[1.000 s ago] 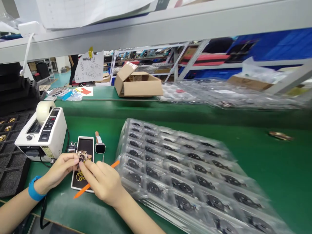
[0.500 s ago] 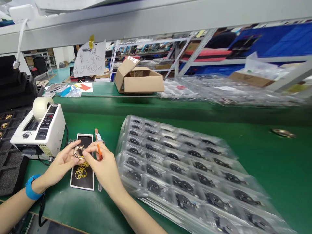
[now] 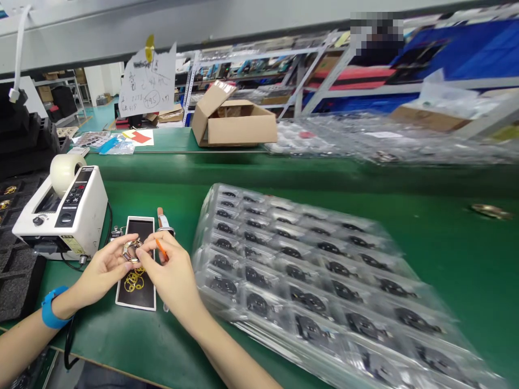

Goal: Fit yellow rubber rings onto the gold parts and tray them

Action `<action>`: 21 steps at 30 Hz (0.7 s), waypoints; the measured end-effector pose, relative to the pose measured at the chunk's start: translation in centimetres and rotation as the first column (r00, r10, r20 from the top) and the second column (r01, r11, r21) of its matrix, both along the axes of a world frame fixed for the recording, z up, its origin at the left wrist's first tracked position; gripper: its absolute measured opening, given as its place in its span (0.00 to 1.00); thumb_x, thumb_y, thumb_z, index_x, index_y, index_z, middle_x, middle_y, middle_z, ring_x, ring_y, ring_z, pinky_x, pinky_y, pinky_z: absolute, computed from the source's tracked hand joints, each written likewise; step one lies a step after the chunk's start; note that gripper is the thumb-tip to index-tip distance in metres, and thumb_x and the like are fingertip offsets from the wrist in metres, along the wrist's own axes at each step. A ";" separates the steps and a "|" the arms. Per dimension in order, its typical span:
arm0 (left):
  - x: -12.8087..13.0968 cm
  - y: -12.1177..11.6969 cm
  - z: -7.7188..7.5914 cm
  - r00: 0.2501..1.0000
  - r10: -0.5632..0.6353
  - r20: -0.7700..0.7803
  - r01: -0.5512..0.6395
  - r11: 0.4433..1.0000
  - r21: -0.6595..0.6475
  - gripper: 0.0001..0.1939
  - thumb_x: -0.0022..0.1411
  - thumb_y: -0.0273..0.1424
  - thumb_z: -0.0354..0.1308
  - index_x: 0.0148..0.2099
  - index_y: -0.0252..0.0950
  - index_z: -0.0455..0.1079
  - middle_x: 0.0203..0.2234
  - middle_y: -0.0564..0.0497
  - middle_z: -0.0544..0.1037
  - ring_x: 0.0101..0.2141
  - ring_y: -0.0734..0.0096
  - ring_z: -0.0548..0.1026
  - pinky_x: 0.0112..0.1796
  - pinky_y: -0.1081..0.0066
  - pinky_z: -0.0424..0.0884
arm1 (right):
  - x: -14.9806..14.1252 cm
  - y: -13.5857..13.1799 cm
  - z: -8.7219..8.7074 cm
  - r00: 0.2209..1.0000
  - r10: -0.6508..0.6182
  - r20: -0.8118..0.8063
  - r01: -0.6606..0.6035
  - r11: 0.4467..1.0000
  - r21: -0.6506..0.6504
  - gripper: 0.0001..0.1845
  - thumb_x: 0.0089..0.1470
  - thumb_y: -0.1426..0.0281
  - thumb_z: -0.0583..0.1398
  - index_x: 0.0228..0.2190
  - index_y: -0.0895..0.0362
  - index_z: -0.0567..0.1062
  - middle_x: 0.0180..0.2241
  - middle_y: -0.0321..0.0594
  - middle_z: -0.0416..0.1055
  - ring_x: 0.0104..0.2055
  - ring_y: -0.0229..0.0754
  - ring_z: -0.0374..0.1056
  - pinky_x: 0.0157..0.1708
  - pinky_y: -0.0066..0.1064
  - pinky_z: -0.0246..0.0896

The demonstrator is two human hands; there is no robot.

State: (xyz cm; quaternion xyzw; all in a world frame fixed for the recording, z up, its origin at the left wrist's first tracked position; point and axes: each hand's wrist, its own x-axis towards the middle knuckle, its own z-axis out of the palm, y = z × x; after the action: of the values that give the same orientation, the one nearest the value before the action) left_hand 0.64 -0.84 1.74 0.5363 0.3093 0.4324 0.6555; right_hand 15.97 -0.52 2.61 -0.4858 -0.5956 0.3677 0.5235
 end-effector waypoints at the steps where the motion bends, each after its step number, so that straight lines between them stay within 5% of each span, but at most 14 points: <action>1: 0.0 0.0 0.0 1.000 0.004 -0.004 -0.004 1.000 0.006 0.23 0.58 0.34 0.61 0.56 0.39 0.64 0.48 0.46 0.74 0.51 0.61 0.72 0.53 0.63 0.67 | -0.2 -0.1 -0.1 1.000 -0.020 0.010 0.020 1.000 0.016 0.08 0.46 0.68 0.60 0.18 0.56 0.73 0.28 0.37 0.67 0.23 0.34 0.54 0.23 0.28 0.51; 15: 0.9 0.2 0.1 0.985 0.167 -0.039 -0.167 0.986 0.012 0.19 0.55 0.39 0.62 0.46 0.35 0.67 0.36 0.47 0.77 0.39 0.67 0.77 0.44 0.67 0.73 | -1.0 -0.2 -0.9 0.985 -0.090 0.145 0.066 0.984 0.164 0.09 0.50 0.72 0.58 0.20 0.56 0.71 0.30 0.38 0.68 0.30 0.38 0.64 0.30 0.30 0.60; 21: 1.3 0.3 0.0 0.968 0.251 -0.014 -0.251 0.968 -0.008 0.20 0.55 0.43 0.62 0.43 0.35 0.65 0.30 0.50 0.77 0.33 0.68 0.78 0.38 0.69 0.74 | -1.4 -0.2 -1.6 0.964 -0.193 0.181 0.153 0.965 0.215 0.05 0.49 0.69 0.59 0.31 0.55 0.70 0.31 0.38 0.68 0.30 0.39 0.64 0.29 0.31 0.60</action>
State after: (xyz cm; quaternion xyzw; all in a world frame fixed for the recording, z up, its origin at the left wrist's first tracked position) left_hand 1.96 -0.56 1.75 0.4925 0.3810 0.5069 0.5961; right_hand 14.59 -0.72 0.97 -0.5160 -0.6340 0.2083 0.5370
